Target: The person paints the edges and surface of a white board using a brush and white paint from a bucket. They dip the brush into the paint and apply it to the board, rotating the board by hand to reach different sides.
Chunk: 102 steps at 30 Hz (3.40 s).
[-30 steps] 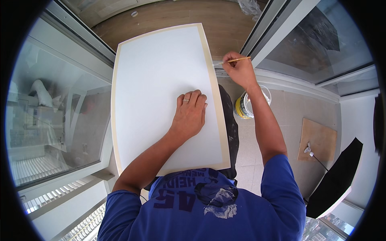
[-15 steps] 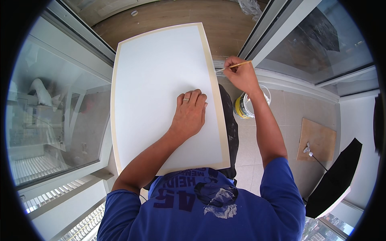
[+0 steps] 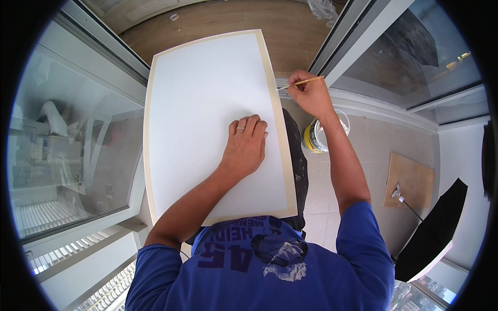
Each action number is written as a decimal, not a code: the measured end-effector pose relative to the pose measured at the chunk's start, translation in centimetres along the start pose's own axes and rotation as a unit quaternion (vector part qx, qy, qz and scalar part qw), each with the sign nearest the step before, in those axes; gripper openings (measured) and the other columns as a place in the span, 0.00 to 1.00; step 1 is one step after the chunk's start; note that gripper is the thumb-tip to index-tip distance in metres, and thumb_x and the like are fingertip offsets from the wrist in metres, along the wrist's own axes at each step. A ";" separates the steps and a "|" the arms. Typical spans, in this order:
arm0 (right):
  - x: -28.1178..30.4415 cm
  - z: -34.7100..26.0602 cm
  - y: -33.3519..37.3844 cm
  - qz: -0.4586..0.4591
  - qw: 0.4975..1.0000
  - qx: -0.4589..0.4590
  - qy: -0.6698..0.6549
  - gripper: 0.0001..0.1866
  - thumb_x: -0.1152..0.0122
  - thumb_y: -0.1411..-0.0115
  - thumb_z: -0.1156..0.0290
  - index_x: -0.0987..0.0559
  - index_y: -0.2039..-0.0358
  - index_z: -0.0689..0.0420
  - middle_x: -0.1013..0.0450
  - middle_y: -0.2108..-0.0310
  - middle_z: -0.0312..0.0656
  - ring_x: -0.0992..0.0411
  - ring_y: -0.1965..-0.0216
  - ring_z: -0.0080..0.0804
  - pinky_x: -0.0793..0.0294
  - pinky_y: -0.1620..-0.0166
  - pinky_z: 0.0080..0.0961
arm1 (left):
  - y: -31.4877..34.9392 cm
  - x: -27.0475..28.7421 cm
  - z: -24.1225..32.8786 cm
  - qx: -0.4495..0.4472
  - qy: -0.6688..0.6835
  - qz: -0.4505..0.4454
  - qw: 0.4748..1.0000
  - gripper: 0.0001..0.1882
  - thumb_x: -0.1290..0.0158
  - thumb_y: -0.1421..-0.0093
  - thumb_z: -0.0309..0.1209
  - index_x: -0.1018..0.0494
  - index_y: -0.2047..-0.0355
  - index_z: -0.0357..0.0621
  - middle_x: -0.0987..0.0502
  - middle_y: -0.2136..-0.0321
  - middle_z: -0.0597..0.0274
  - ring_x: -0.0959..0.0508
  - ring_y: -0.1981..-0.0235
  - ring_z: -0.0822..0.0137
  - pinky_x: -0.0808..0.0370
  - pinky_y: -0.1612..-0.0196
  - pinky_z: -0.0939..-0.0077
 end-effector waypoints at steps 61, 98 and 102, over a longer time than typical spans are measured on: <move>-7.8 8.3 0.6 -0.037 0.888 -0.170 -0.426 0.46 0.70 0.21 0.32 0.47 0.18 0.54 0.49 0.18 0.51 0.53 0.17 0.48 0.58 0.18 0.46 | -0.1 1.4 -4.7 0.233 0.662 0.084 0.708 0.18 0.51 0.22 0.37 0.21 0.65 0.38 0.21 0.67 0.55 0.25 0.63 0.64 0.31 0.55 0.68; -7.8 7.9 2.7 -0.136 0.934 -0.056 -0.325 0.45 0.80 0.24 0.26 0.36 0.21 0.39 0.35 0.24 0.49 0.39 0.22 0.46 0.48 0.21 0.38 | 0.5 1.3 -4.9 0.217 0.631 0.075 0.741 0.18 0.50 0.22 0.39 0.21 0.64 0.37 0.23 0.67 0.56 0.27 0.63 0.64 0.31 0.53 0.68; -7.6 8.1 3.4 -0.142 0.934 -0.059 -0.323 0.45 0.81 0.24 0.27 0.36 0.21 0.38 0.32 0.26 0.51 0.37 0.23 0.47 0.45 0.22 0.39 | 0.3 1.3 -4.7 0.214 0.632 0.079 0.741 0.19 0.50 0.22 0.39 0.21 0.65 0.38 0.22 0.68 0.56 0.27 0.63 0.64 0.31 0.54 0.68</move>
Point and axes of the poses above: each hand's wrist, its own y-axis away from the middle knuckle, its own x-axis out of the back of the hand, z = x × y, the point moved 2 cm from there along -y, towards the middle knuckle
